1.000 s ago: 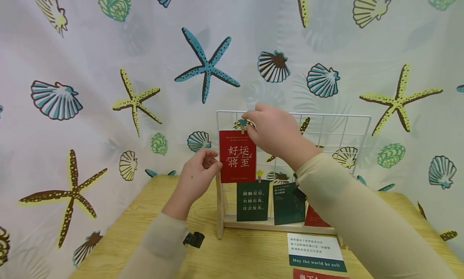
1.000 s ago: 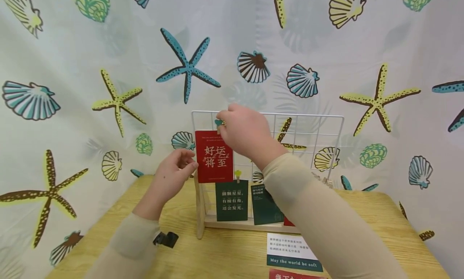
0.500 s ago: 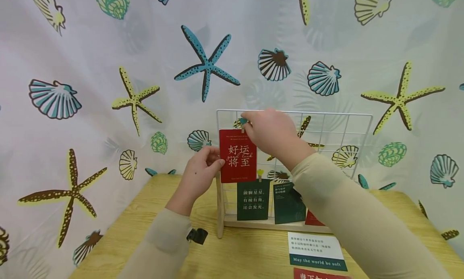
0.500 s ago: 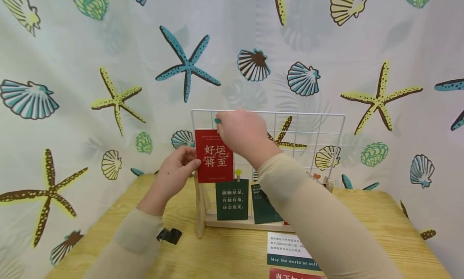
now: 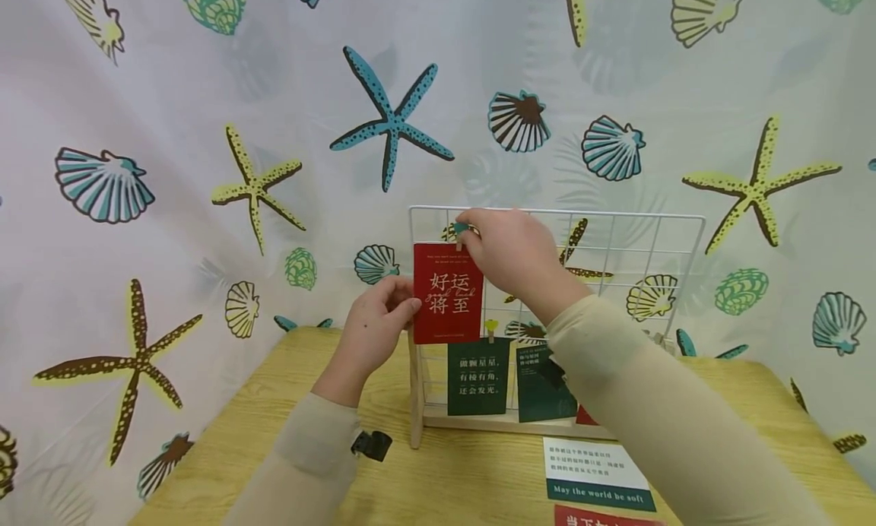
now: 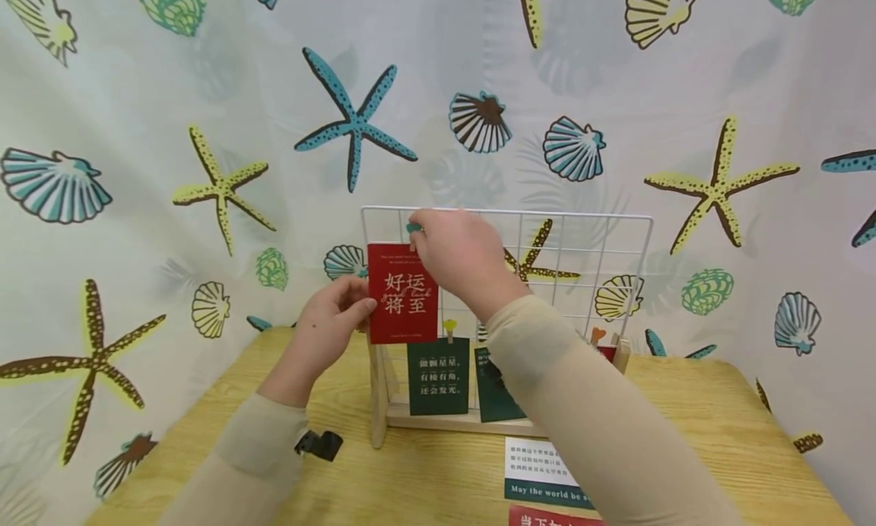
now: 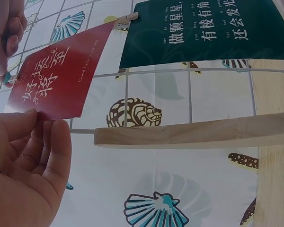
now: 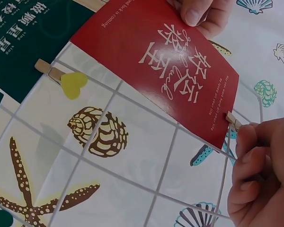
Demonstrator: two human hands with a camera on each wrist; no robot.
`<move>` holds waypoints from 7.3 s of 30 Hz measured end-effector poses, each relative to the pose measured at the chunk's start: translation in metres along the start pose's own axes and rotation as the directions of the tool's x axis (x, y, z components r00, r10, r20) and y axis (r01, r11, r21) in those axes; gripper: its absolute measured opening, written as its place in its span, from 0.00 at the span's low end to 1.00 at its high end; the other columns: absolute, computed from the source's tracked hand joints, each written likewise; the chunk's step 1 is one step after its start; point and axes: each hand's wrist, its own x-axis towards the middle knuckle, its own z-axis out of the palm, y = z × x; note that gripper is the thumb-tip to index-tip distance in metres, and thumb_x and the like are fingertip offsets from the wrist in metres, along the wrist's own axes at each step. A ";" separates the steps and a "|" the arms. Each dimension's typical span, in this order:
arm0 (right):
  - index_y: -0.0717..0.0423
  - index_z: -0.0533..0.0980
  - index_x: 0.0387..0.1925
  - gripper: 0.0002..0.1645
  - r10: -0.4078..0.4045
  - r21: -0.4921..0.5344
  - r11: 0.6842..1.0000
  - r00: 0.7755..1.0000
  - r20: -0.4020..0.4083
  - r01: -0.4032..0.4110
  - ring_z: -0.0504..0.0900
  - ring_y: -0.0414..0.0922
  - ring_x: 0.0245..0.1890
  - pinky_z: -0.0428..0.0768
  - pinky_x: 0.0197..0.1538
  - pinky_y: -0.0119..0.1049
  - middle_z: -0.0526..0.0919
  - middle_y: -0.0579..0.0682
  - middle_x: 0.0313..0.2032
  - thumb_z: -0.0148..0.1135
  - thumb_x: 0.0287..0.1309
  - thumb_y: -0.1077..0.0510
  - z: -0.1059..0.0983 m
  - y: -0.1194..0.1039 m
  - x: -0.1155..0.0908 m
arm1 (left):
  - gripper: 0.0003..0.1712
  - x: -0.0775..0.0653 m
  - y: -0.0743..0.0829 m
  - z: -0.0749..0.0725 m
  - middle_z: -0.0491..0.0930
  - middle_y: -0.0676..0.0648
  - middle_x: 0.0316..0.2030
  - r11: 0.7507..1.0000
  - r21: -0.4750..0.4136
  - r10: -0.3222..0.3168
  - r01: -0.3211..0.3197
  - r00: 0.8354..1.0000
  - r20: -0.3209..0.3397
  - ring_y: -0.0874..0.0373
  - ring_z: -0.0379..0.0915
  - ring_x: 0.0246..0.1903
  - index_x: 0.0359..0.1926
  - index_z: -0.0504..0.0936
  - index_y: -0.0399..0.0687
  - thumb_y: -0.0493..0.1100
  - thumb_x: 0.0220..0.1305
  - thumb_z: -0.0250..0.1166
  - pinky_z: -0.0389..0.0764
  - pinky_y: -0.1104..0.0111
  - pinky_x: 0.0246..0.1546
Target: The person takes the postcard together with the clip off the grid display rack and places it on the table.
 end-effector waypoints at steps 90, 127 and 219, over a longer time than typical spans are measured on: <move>0.50 0.82 0.50 0.11 -0.101 0.147 0.981 0.981 -0.164 0.126 0.63 0.41 0.12 0.63 0.18 0.37 0.67 0.42 0.13 0.60 0.72 0.54 0.008 0.040 -0.062 | 0.03 -0.043 0.002 0.016 0.78 0.46 0.36 0.997 -0.017 -0.075 0.078 0.989 0.127 0.50 0.77 0.33 0.45 0.79 0.49 0.39 0.73 0.62 0.82 0.62 0.39; 0.48 0.83 0.49 0.10 0.058 0.258 0.966 0.991 -0.123 -0.024 0.65 0.42 0.13 0.66 0.18 0.38 0.69 0.41 0.16 0.61 0.70 0.54 0.019 0.082 -0.118 | 0.03 -0.063 -0.013 0.034 0.77 0.43 0.35 0.987 -0.106 -0.091 0.124 0.958 0.274 0.50 0.78 0.32 0.43 0.77 0.42 0.38 0.73 0.61 0.84 0.61 0.37; 0.65 0.77 0.53 0.23 0.430 0.366 0.666 0.735 0.524 -0.650 0.77 0.49 0.37 0.76 0.36 0.43 0.80 0.51 0.38 0.53 0.76 0.48 0.059 0.280 -0.281 | 0.02 -0.105 -0.067 0.104 0.83 0.41 0.29 0.894 -0.047 -0.343 0.445 0.749 0.567 0.54 0.81 0.22 0.38 0.79 0.41 0.35 0.69 0.64 0.84 0.63 0.26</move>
